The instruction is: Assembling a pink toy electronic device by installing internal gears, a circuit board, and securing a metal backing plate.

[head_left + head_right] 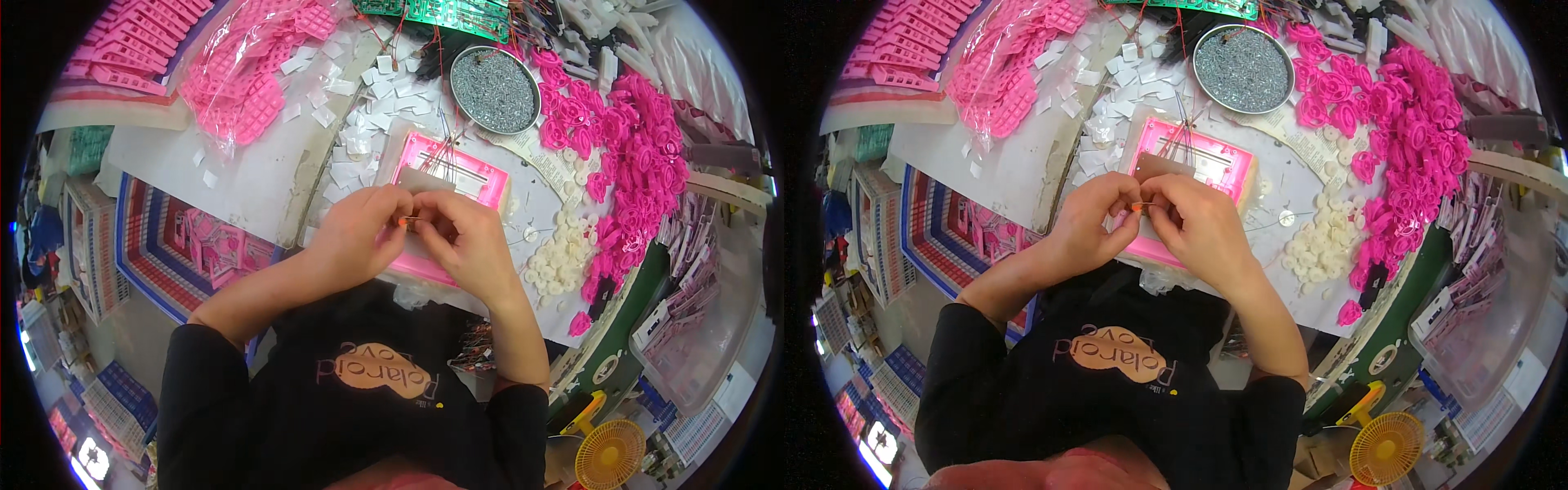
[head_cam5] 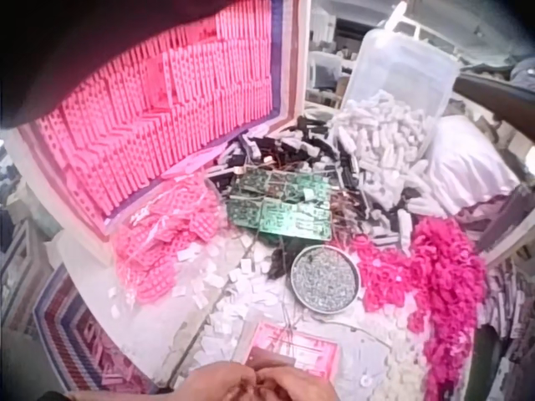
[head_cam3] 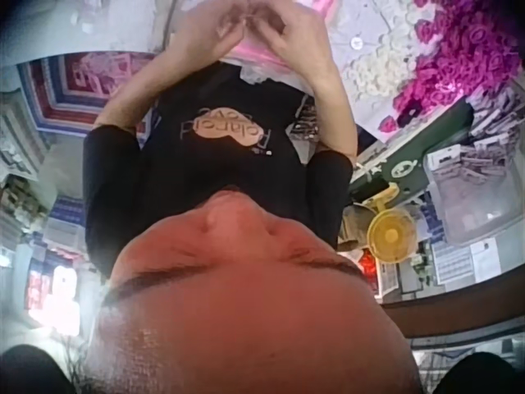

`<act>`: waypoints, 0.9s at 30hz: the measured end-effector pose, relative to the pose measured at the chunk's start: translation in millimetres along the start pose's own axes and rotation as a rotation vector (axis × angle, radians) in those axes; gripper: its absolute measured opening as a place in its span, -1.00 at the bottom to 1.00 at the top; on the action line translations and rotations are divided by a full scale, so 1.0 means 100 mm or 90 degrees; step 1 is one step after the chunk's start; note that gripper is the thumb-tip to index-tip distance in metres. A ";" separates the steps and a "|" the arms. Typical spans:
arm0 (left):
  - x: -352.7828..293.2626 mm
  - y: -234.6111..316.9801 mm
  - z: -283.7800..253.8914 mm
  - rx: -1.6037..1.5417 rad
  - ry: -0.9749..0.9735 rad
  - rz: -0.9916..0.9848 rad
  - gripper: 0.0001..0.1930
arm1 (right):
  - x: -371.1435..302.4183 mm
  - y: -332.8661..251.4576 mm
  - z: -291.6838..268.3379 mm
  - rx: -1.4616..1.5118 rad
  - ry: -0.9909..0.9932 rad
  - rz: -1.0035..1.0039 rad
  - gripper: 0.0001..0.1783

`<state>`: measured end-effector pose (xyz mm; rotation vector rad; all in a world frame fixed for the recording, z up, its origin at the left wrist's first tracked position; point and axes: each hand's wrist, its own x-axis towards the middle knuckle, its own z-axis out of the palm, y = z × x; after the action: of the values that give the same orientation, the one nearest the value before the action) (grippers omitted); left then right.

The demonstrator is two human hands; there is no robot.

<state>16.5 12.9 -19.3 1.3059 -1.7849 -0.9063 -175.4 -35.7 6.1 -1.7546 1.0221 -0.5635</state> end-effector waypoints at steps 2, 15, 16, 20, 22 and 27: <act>0.01 -0.01 0.01 -0.011 -0.001 -0.002 -0.70 | 0.00 0.00 0.01 0.009 0.005 -0.001 -0.79; -0.01 0.02 -0.10 0.149 0.003 0.014 -0.82 | -0.04 0.07 0.02 0.052 0.044 0.044 -0.80; -0.01 0.02 -0.10 0.141 0.005 0.016 -0.83 | -0.05 0.07 0.03 0.055 0.049 0.046 -0.81; -0.02 0.00 -0.11 0.112 0.008 0.028 -0.86 | -0.05 0.06 0.04 -0.008 0.053 -0.010 -0.78; -0.02 -0.02 -0.08 0.056 0.015 0.025 -0.86 | -0.05 0.09 0.11 -0.124 0.120 -0.177 -0.76; -0.03 -0.04 -0.03 -0.027 0.052 0.009 -0.85 | -0.22 0.05 0.23 -0.104 0.143 -0.164 -0.69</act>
<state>22.0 14.7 -21.8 1.2840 -1.7012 -0.8662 -171.6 -5.9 -5.6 -2.0176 1.0246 -0.8749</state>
